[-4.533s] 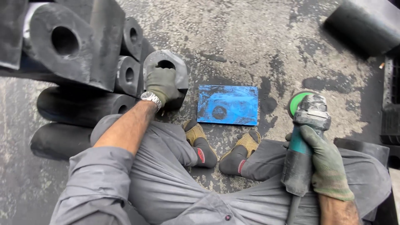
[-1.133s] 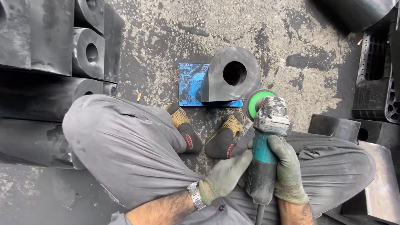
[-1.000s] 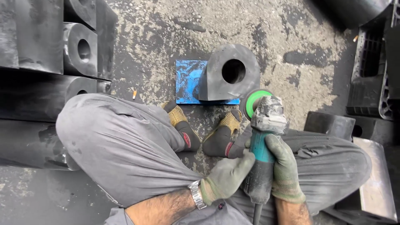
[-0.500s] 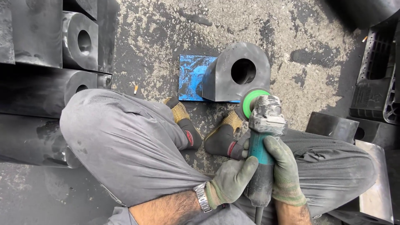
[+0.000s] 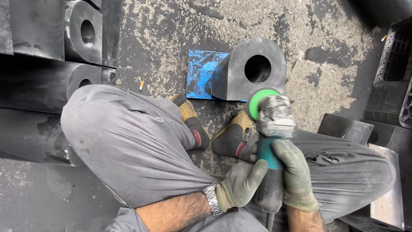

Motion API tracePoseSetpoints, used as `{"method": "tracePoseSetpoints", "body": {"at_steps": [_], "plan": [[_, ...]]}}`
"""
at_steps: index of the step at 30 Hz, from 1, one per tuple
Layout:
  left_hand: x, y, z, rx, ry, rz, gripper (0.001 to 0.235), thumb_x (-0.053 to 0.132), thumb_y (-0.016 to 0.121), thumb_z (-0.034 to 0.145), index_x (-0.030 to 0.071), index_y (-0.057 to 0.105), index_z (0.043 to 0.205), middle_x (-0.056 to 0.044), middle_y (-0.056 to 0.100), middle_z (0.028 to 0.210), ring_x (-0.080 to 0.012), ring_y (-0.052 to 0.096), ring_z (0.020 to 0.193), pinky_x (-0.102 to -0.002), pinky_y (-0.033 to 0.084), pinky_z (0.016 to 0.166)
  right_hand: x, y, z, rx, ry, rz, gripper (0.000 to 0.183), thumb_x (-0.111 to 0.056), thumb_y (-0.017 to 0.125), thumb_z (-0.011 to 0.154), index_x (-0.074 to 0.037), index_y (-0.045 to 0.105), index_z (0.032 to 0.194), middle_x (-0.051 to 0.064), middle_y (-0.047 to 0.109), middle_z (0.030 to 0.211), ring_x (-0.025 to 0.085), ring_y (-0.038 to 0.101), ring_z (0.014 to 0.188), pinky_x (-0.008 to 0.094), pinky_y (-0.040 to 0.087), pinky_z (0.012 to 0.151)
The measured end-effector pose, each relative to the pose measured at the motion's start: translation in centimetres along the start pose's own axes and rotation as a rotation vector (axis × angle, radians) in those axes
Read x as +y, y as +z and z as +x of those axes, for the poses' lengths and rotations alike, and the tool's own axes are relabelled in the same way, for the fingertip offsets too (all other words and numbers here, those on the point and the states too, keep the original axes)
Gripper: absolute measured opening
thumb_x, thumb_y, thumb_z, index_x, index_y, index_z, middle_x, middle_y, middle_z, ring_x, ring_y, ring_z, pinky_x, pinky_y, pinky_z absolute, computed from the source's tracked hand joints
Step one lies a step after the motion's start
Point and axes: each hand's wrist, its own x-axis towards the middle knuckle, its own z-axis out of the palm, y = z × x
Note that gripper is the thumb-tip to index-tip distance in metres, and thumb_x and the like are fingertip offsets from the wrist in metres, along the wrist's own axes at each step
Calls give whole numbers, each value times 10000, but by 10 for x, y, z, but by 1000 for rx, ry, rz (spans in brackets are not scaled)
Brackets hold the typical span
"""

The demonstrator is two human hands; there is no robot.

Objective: Grinding and smoothing the edges of industrial rubber blocks using a hand-held angle grinder.

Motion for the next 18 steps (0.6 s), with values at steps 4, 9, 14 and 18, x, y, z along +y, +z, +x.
{"method": "tracePoseSetpoints", "body": {"at_steps": [4, 9, 14, 18], "plan": [[21, -7, 19, -50, 103, -51, 523, 434, 336, 1137, 18, 647, 1073, -183, 655, 758, -385, 670, 710, -456, 515, 614, -7, 6, -4, 62, -51, 38, 525, -373, 599, 995, 107, 605, 1206, 206, 719, 996, 266, 715, 852, 379, 602, 763], [13, -7, 7, 18, 23, -114, 597, 480, 308, 1153, 51, 610, 868, -126, 603, 650, -313, 673, 638, -420, 533, 644, -10, 15, 3, 4, -64, -46, 495, -342, 595, 987, 90, 602, 1229, 194, 713, 1011, 250, 705, 859, 365, 595, 775], [12, -7, 8, 9, -87, -97, 664, 500, 320, 1146, 39, 615, 770, -133, 596, 620, -305, 668, 615, -420, 518, 627, -14, 20, 0, 2, -11, -62, 484, -327, 604, 977, 92, 604, 1217, 202, 711, 1004, 256, 702, 850, 372, 592, 776], [-7, 8, 16, -21, 270, 131, 670, 481, 228, 1187, -36, 648, 1257, -177, 647, 785, -363, 657, 705, -441, 454, 588, -13, 11, -6, 132, -62, -32, 494, -370, 567, 973, 69, 618, 1195, 186, 721, 1002, 243, 713, 842, 371, 596, 756]]}}
